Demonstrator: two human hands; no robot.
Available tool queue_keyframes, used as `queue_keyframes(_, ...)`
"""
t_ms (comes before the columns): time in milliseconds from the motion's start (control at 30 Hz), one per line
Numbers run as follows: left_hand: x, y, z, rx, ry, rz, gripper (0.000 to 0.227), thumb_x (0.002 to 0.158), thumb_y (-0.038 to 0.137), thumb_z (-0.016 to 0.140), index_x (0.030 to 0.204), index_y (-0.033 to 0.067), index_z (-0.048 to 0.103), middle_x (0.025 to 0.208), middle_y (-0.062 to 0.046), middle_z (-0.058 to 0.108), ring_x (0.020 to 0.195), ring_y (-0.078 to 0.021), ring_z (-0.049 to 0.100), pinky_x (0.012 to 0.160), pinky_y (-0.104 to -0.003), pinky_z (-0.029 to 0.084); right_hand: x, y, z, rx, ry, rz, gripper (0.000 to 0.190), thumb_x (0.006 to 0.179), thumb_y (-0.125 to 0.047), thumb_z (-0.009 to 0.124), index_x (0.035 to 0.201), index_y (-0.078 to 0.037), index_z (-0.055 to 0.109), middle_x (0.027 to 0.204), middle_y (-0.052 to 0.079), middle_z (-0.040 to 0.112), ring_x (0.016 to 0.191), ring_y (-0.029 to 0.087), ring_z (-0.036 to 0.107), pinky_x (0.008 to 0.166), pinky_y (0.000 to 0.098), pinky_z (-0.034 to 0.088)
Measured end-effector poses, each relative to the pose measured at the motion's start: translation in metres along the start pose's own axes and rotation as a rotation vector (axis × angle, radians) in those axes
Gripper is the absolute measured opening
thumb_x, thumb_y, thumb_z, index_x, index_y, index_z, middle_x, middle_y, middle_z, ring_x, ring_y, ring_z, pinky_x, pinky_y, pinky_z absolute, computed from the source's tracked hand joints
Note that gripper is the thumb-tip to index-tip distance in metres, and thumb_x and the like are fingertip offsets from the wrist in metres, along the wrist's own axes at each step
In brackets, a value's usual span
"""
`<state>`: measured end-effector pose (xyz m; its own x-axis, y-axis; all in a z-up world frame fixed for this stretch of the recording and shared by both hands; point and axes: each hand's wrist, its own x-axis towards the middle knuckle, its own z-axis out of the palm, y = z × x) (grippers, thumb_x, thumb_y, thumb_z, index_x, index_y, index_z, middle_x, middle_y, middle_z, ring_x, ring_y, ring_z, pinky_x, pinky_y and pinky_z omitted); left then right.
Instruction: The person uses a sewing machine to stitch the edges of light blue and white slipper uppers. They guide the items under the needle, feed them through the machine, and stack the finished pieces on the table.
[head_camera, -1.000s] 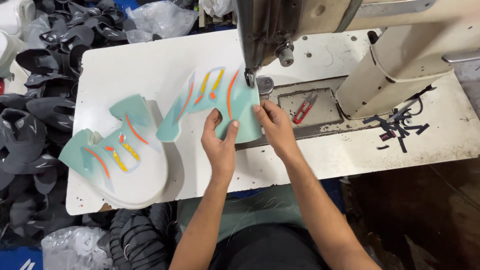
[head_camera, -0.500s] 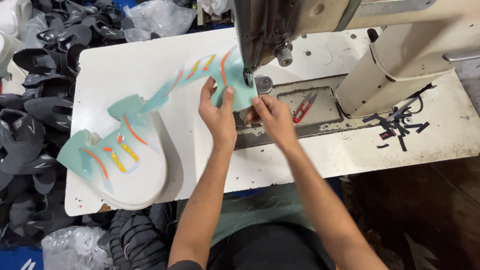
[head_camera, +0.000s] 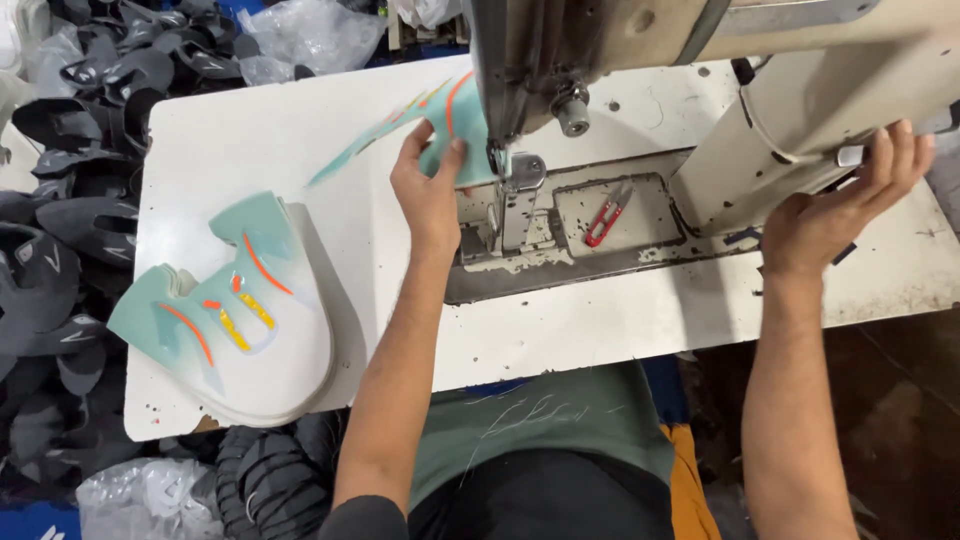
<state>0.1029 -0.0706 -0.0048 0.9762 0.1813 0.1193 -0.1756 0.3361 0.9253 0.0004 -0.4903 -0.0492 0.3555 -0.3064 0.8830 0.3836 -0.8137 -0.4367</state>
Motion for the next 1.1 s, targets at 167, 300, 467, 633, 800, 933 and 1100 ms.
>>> queue_keyframes(167,-0.011,-0.004,-0.035,0.132,-0.115,-0.075,0.052,0.100,0.020,0.069,0.143,-0.0050,0.054,0.114,-0.011,0.066,0.080,-0.0124,0.065,0.059,-0.028,0.052,0.027,-0.033,-0.017,-0.175,-0.127,-0.058,0.083,0.093,0.023,0.064,0.161,-0.016,0.033,0.157,0.007,0.042,0.148,0.027,0.048,0.125,0.0501,0.043)
queue_keyframes(300,-0.051,-0.014,-0.155,0.394,-0.084,0.137,0.055,0.102,0.023,0.070,0.150,0.0028,0.052,0.130,-0.009,0.066,0.108,-0.0136,0.065,0.093,-0.029,0.054,0.032,-0.097,-0.035,-0.193,-0.205,-0.023,0.072,0.097,0.024,0.058,0.158,-0.005,0.034,0.153,0.016,0.050,0.143,0.030,0.054,0.121,0.0517,0.046)
queue_keyframes(467,-0.137,0.027,-0.330,1.670,0.685,0.273,0.113,0.085,0.062,0.089,0.152,-0.0151,0.042,0.152,-0.032,0.042,0.140,-0.0490,0.036,0.109,-0.064,0.031,-0.105,-0.097,-0.017,0.022,-0.486,0.542,0.035,0.104,0.009,0.056,0.138,0.002,0.059,0.124,0.016,0.068,0.115,0.019,0.064,0.098,0.0326,0.051)
queue_keyframes(633,-0.153,0.036,-0.346,1.724,0.784,-0.028,0.084,0.085,0.059,0.089,0.124,-0.0092,0.060,0.143,-0.029,0.048,0.128,-0.0511,0.041,0.095,-0.064,0.036,-0.135,-0.204,0.038,0.365,-0.884,0.837,0.028,0.097,0.001,0.056,0.120,-0.006,0.069,0.109,0.005,0.075,0.095,0.013,0.073,0.081,0.0289,0.057)
queue_keyframes(800,-0.137,0.023,-0.341,1.786,0.772,0.234,0.083,0.083,0.051,0.090,0.131,-0.0096,0.058,0.141,-0.022,0.052,0.127,-0.0453,0.049,0.106,-0.057,0.039,-0.109,-0.266,0.057,0.405,-1.197,0.606,0.019,0.097,-0.005,0.062,0.113,-0.007,0.073,0.102,0.006,0.075,0.091,0.016,0.074,0.074,0.0297,0.057)
queue_keyframes(933,-0.130,0.021,-0.329,1.792,0.731,0.124,0.085,0.087,0.046,0.087,0.141,-0.0101,0.052,0.144,-0.024,0.051,0.124,-0.0456,0.048,0.097,-0.057,0.041,-0.108,-0.286,0.057,0.463,-1.293,0.392,0.020,0.097,-0.007,0.062,0.114,-0.007,0.073,0.106,0.006,0.074,0.092,0.018,0.074,0.077,0.0300,0.058)
queue_keyframes(1100,-0.122,0.037,-0.321,1.504,0.742,-0.040,0.079,0.081,0.042,0.089,0.136,-0.0038,0.054,0.139,-0.019,0.052,0.125,-0.0425,0.047,0.101,-0.056,0.040,-0.138,-0.280,0.051,0.453,-1.363,0.414,0.020,0.095,-0.009,0.063,0.112,-0.007,0.074,0.105,0.006,0.076,0.091,0.017,0.075,0.078,0.0304,0.059)
